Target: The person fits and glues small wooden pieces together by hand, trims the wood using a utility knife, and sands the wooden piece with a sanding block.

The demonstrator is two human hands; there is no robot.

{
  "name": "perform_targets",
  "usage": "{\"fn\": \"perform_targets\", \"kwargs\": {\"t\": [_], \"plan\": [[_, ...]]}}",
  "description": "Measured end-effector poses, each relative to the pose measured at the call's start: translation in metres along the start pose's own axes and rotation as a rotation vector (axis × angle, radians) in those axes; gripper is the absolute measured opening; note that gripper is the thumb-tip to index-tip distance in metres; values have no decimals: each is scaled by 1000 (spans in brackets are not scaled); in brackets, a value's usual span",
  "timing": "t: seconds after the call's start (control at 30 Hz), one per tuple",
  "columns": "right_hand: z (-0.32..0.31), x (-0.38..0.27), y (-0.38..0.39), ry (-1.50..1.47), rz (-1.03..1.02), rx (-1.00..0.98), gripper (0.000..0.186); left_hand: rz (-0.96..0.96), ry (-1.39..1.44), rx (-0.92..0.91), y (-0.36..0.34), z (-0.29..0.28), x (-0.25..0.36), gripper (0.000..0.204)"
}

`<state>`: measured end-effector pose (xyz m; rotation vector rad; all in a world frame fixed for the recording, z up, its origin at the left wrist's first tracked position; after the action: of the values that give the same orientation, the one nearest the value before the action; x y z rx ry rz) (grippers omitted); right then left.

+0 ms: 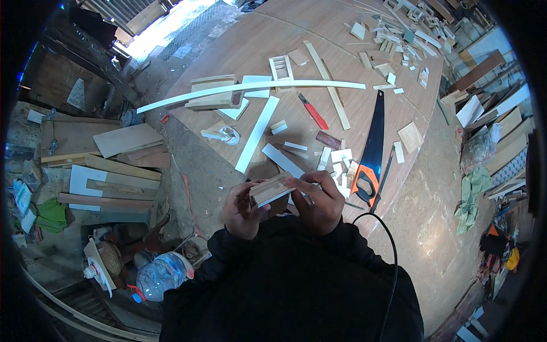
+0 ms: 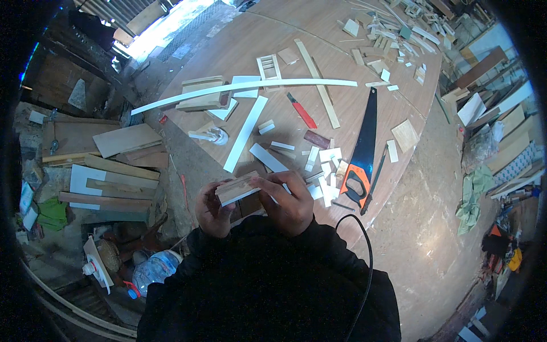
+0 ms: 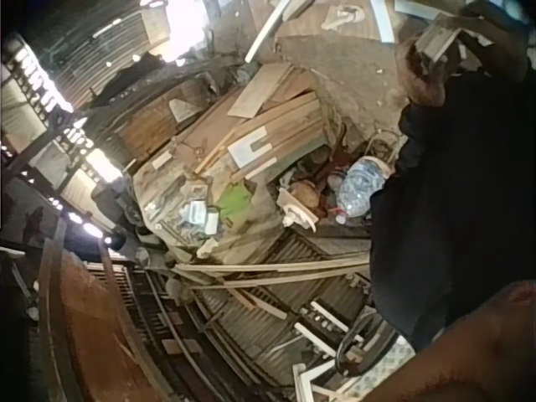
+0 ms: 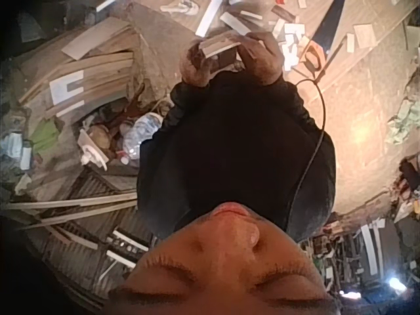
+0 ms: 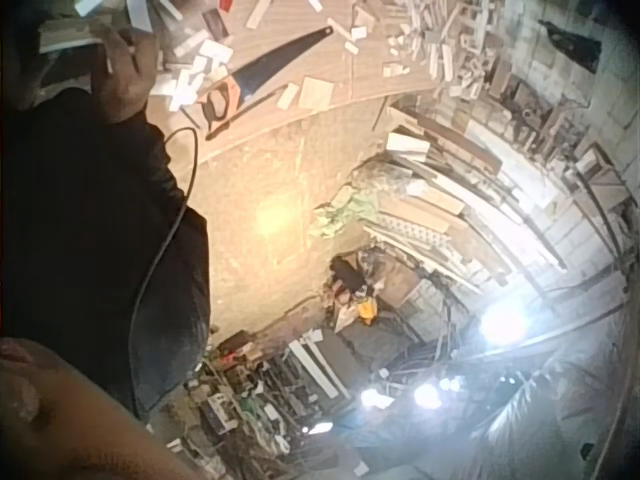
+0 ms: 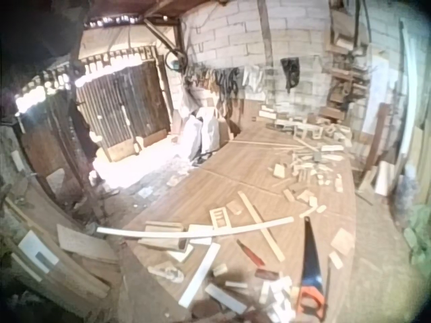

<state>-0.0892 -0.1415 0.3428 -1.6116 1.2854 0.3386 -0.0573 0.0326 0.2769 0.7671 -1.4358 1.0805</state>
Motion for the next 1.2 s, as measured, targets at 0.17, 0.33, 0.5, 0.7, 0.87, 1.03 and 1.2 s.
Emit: {"fn": "perform_targets", "kwargs": {"t": [0.17, 0.33, 0.5, 0.7, 0.87, 1.03, 1.2], "plan": [[0, -2, -1, 24, -30, 6, 42, -4, 0, 26, 2, 0, 4, 53], [2, 0, 1, 16, 6, -17, 42, -12, -25, 57, 3, -2, 2, 52], [4, 2, 1, 38, 35, -47, 42, -151, -20, 129, 6, -12, -19, 36], [5, 49, 16, -453, 352, -17, 15, -419, 1124, -202, 10, 20, -50, 46], [12, 54, 20, -702, 442, -65, 16, -510, 1575, -460, 11, 53, -31, 55], [23, 53, 25, -671, 412, -126, 23, -500, 1657, -620, 18, 62, -36, 72], [26, 51, 24, -604, 383, -166, 24, -710, 1513, -397, 24, 60, -54, 97]]}}
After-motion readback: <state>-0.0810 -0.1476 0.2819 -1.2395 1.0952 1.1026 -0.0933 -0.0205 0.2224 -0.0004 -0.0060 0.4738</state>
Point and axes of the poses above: each hand's wrist, its own y-axis away from the middle knuckle, its own z-axis out of the palm, x = y × z, the point moved 10 cm from there along -y, towards the middle knuckle, and after that the axes turned 6 degrees about -x, right-handed, at the moved point
